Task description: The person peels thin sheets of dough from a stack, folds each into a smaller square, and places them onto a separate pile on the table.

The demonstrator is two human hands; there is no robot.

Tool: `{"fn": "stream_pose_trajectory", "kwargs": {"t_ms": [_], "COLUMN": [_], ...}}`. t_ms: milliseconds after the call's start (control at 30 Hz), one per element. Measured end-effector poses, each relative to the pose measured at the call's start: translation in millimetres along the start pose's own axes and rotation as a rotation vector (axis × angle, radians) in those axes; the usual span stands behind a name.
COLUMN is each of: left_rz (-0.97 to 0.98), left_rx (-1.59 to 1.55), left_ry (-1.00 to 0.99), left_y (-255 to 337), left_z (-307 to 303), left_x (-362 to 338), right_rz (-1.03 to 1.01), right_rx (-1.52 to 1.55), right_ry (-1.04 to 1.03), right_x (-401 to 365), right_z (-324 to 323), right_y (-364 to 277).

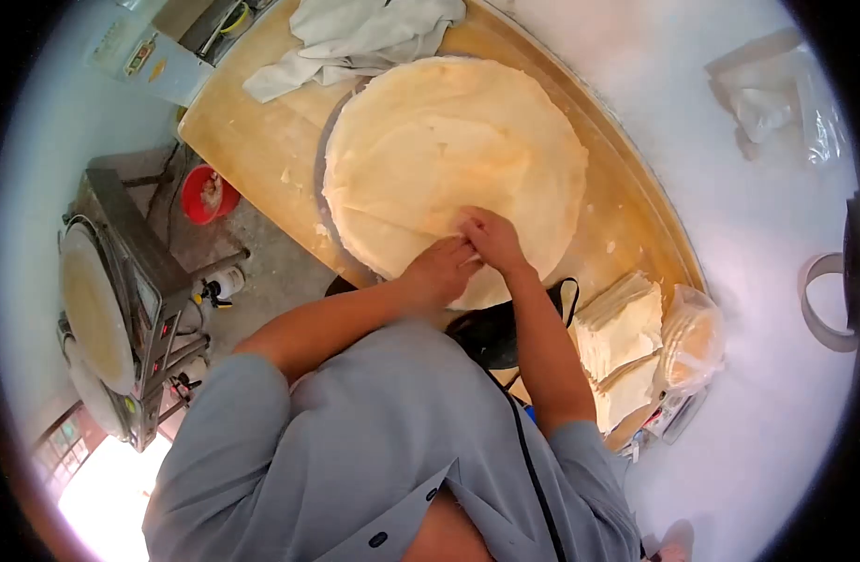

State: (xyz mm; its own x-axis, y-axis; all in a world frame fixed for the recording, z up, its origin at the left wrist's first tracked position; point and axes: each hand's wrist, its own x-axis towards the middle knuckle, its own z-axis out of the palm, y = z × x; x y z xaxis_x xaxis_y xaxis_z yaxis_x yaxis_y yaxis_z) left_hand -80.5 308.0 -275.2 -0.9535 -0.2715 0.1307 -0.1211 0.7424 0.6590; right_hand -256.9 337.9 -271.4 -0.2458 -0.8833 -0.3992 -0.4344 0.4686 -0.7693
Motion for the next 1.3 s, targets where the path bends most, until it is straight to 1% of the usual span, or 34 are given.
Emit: {"fn": "stream_pose_trajectory", "kwargs": {"t_ms": [33,100,133,200,233,267,300,333,367,400,467,533,567,633,667,700,733,767,833,867,933,967,1033,1067,1133,1167,1200,1267,1300], "left_rz": [-0.003,-0.129,-0.138,-0.144,-0.153,-0.164,-0.176,-0.186,-0.461,-0.731,-1.008,-1.248,-1.24,-1.375,-1.373,-1.417,-1.462,-1.458,-1.42,-1.415,-1.312,-1.303,-1.302,-1.292,-1.283,-1.328,-1.322,-1.372,-1.368], "left_rx": [-0.001,0.23,0.229,0.182,0.189,0.127,0.066,0.079,-0.067,-0.215,-0.492,-0.789,-0.788,-0.897,-0.896,-0.883,-0.87,-0.869,-0.828,-0.822,-0.765,-0.756,-0.833,-0.822,-0.916,-0.881,-0.877,-0.893,-0.894], "left_ry": [-0.005,0.056,0.057,-0.034,-0.036,0.003,0.039,0.026,0.142,0.265,0.573,0.879,0.88,0.944,0.943,0.977,1.011,1.008,1.089,1.079,1.121,1.113,1.219,1.214,1.208,1.155,1.146,1.038,1.031], "left_y": [0.6,-0.9,-3.9,-14.0,-16.4,-18.2,-20.0,-19.1,-18.3,-18.5,-50.8,-64.3,-69.6,-78.4,-82.5,-88.4,-94.5,-100.3,-114.9,-118.6,-119.8,-119.2,-111.2,-110.8,-112.4,-114.8,-115.1,-115.7,-120.0], "left_z": [-3.1,-6.6,-4.9,-2.0,-3.4,-4.9,-7.5,-17.2,-28.2,-38.1,-38.9,-57.8,-64.3,-75.1,-76.1,-74.6,-70.8,-67.5,-60.0,-58.0,-59.9,-60.2,-64.0,-63.6,-61.2,-61.0,-64.8,-72.7,-71.5], "left_x": [-1.5,-2.3,-4.1,-9.8,-13.3,-19.0,-26.3,-33.0,-40.3,-47.4,-67.5,-71.3,-69.5,-64.1,-61.7,-59.7,-59.0,-59.9,-68.1,-70.5,-71.1,-70.5,-67.4,-67.3,-66.9,-66.4,-64.9,-63.6,-65.3], "right_rz": [0.003,-0.235,-0.238,-0.227,-0.182,-0.188,-0.143,-0.096,-0.053,-0.053,-0.095,-0.089,-0.089,-0.107,-0.124,-0.123,-0.178,-0.231,-0.319,-0.312,-0.256,-0.253,-0.242,-0.242,-0.257,-0.254,-0.246,-0.229,-0.215], "right_rx": [0.005,-0.409,-0.408,-0.727,-0.672,-0.659,-0.72,-0.779,-0.784,-0.766,-0.763,-0.745,-0.734,-0.74,-0.747,-0.746,-0.659,-0.57,-0.511,-0.505,-0.468,-0.459,-0.531,-0.52,-0.52,-0.513,-0.505,-0.496,-0.493], "right_ry": [-0.002,0.426,0.418,0.585,0.479,0.473,0.466,0.46,0.427,0.427,0.466,0.467,0.451,0.493,0.528,0.531,0.435,0.341,0.301,0.31,0.225,0.237,0.213,0.225,0.228,0.238,0.23,0.228,0.215], "right_x": [0.7,8.3,13.4,27.7,36.2,40.8,43.7,45.5,47.9,48.7,47.5,47.4,47.2,41.5,37.9,33.4,25.5,16.8,-11.3,-18.6,-29.1,-32.0,-33.8,-34.7,-36.5,-36.2,-36.7,-38.0,-37.4], "right_z": [-2.4,-8.3,-7.7,-3.8,-0.1,5.6,12.3,16.8,19.3,21.3,19.9,17.0,15.5,12.6,14.8,22.4,33.6,45.9,64.9,75.8,90.7,93.8,100.1,101.8,102.0,102.3,101.7,102.2,104.3], "right_y": [3.4,4.3,1.7,-4.6,10.2,25.5,37.0,41.7,46.6,48.0,49.4,47.9,47.5,33.5,26.6,24.8,22.7,20.4,-18.0,-25.7,-35.6,-36.5,-37.0,-36.0,-34.4,-33.9,-34.0,-33.1,-32.5]}}
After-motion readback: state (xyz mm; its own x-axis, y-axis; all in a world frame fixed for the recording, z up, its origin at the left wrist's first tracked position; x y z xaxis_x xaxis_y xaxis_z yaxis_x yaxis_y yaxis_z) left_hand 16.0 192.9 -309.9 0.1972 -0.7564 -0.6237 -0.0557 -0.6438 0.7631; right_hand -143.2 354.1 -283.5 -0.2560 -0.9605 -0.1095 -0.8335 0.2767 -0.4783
